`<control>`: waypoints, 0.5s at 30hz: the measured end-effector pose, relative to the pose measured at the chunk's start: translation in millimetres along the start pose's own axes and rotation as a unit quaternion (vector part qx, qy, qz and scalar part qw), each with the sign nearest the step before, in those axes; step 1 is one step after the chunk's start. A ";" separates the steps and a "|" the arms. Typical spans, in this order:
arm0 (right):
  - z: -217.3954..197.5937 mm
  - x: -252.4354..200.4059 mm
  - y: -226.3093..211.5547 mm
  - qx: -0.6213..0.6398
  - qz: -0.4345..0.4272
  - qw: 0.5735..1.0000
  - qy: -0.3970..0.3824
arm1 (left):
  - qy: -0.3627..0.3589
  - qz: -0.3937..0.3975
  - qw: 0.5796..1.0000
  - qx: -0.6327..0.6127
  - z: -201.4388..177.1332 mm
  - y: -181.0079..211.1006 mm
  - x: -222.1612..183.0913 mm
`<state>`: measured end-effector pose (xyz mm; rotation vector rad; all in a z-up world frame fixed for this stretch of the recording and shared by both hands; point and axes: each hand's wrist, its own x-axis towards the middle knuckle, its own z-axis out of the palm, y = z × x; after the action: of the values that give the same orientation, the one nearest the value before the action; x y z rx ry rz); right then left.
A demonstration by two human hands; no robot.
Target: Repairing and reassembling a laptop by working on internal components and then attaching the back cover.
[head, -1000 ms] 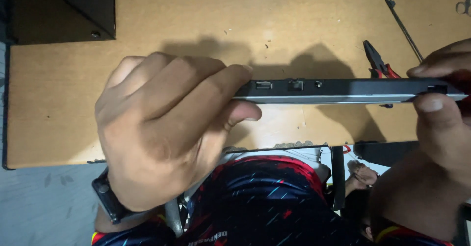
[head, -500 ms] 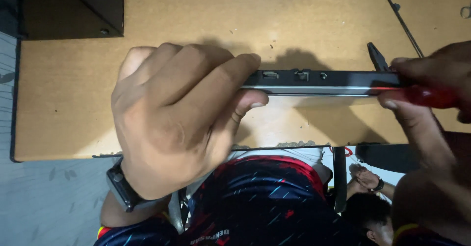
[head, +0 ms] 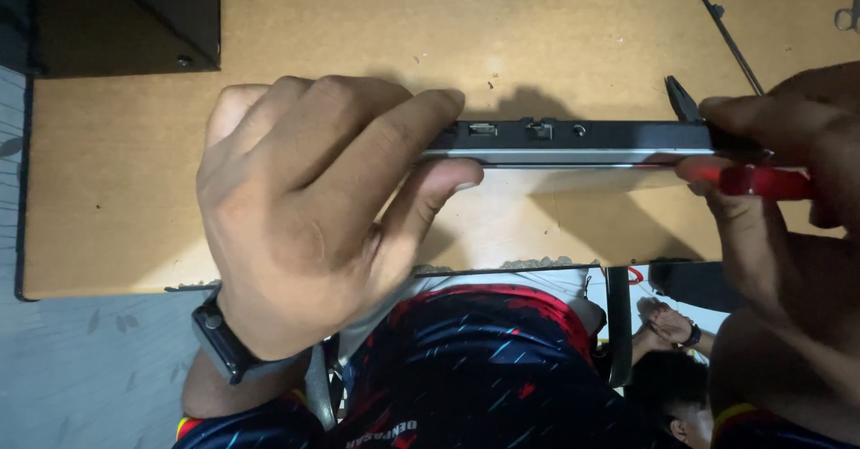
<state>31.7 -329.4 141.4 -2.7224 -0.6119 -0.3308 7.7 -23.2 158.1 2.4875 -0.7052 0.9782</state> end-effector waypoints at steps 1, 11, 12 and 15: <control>0.1 1.4 1.7 0.004 -0.032 0.999 0.013 | 0.003 -0.004 1.000 -0.002 0.7 0.0 0.5; -3.6 28.5 11.5 0.061 -0.151 0.987 -0.019 | 0.015 0.007 1.000 0.014 6.1 -5.4 3.2; -3.1 26.5 10.4 0.061 -0.150 0.987 -0.019 | 0.015 0.008 1.000 0.014 7.0 -5.8 2.7; -0.9 23.8 15.1 0.062 -0.117 0.991 -0.006 | 0.021 0.004 1.000 0.023 9.1 -5.6 2.0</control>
<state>59.3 -333.8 145.2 -2.5402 -0.9257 -0.3195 16.9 -24.0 152.3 2.4972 -0.6872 1.0564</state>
